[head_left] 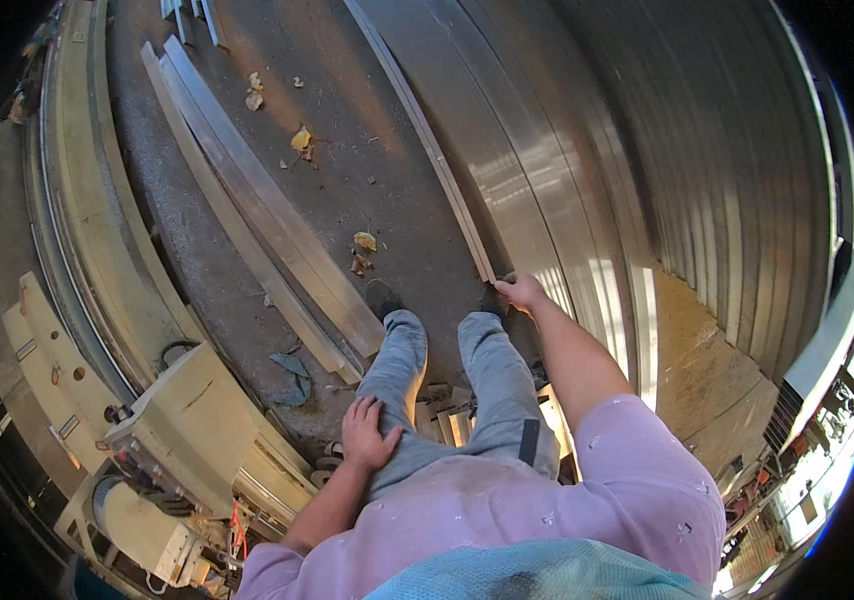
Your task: The person repeatedly picks up long metal profiles from the floor, places them into a cutting machine, and operates the machine to cut the pieces. After each cut, the person removes the cut piece and stacks it with other cut pieces nearby.
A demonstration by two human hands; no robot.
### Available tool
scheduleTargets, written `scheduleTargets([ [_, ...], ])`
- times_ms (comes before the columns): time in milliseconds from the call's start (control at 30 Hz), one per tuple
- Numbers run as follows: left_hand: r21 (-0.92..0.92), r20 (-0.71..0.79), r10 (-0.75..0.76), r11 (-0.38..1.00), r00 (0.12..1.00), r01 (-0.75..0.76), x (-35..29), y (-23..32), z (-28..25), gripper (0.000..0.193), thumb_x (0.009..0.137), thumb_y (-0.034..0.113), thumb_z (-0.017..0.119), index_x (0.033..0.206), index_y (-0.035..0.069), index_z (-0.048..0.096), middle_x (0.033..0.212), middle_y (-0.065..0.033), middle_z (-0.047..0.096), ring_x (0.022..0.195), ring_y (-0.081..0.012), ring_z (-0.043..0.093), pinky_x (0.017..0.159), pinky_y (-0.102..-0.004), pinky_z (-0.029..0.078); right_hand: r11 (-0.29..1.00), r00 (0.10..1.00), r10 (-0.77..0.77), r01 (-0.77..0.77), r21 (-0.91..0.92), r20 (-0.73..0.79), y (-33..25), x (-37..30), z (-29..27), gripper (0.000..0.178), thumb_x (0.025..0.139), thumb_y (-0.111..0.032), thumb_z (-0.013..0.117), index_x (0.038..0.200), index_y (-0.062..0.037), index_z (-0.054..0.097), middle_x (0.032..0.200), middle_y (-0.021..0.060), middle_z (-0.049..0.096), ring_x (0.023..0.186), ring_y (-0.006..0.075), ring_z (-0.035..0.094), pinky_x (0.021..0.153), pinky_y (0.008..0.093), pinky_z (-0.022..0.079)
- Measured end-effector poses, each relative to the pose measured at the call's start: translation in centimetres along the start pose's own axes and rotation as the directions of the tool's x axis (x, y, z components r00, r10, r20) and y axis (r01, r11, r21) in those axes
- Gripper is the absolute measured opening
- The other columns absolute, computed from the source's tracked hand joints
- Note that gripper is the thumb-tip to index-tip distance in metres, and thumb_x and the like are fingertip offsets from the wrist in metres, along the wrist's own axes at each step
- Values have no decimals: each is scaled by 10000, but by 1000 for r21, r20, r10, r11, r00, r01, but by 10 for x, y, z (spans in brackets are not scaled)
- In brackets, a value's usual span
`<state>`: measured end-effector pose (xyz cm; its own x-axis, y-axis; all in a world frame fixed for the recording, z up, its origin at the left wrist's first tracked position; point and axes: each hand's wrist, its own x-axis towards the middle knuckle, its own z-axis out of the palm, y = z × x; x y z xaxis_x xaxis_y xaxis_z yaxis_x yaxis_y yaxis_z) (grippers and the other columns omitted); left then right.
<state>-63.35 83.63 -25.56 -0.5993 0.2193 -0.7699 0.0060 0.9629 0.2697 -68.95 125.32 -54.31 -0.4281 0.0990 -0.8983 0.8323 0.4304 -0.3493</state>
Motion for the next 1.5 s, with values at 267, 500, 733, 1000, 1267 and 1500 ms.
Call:
scheduleTargets([
  [267,31,-87,-18,999,996,21,37,-31,-16,824,779,497,765,1426,41,537,1608,-244,350,1501,-473,286,1229,-606,202,864,950,302,-308,-397,-80,-40,124,64,925,852,-545,786,1532,-58,393,1543,181,506,1381,332,550,1102,484,494],
  [500,14,-108,-27,999,994,29,49,-44,-18,831,767,487,776,1421,35,534,1615,-269,327,1498,-507,268,1218,-633,201,795,940,295,-340,-503,-170,-38,178,81,642,859,-476,805,1352,-112,615,1322,119,697,1245,290,662,1011,432,551],
  [733,-12,-54,2,1000,999,-3,34,-33,-17,814,803,503,757,1439,47,531,1625,-244,317,1521,-460,254,1239,-585,205,806,999,-28,-2,-592,-42,-61,66,74,283,941,-280,607,1133,-106,721,1159,177,743,1109,363,710,954,472,564],
  [1000,-25,-9,-8,1000,1000,8,22,-26,-3,833,812,533,750,1446,41,526,1622,-237,321,1523,-446,256,1243,-573,212,852,984,174,-174,-494,-46,-73,46,71,712,858,-466,770,1388,-49,542,1422,190,599,1307,336,604,1062,457,525],
  [1267,-35,-57,-31,999,998,29,26,-40,-1,823,773,525,779,1402,40,562,1601,-243,358,1494,-474,292,1203,-613,240,876,956,271,-292,-385,-109,-64,163,106,735,888,-525,748,1430,-80,528,1428,176,619,1317,333,606,1054,481,530],
  [1500,-34,-50,-42,999,998,40,38,-49,-11,815,760,505,786,1397,47,565,1586,-246,367,1486,-485,293,1189,-644,240,883,979,163,-200,-425,-121,-62,187,125,347,916,-303,673,1200,-115,742,1273,155,714,1209,360,673,1005,465,557],
])
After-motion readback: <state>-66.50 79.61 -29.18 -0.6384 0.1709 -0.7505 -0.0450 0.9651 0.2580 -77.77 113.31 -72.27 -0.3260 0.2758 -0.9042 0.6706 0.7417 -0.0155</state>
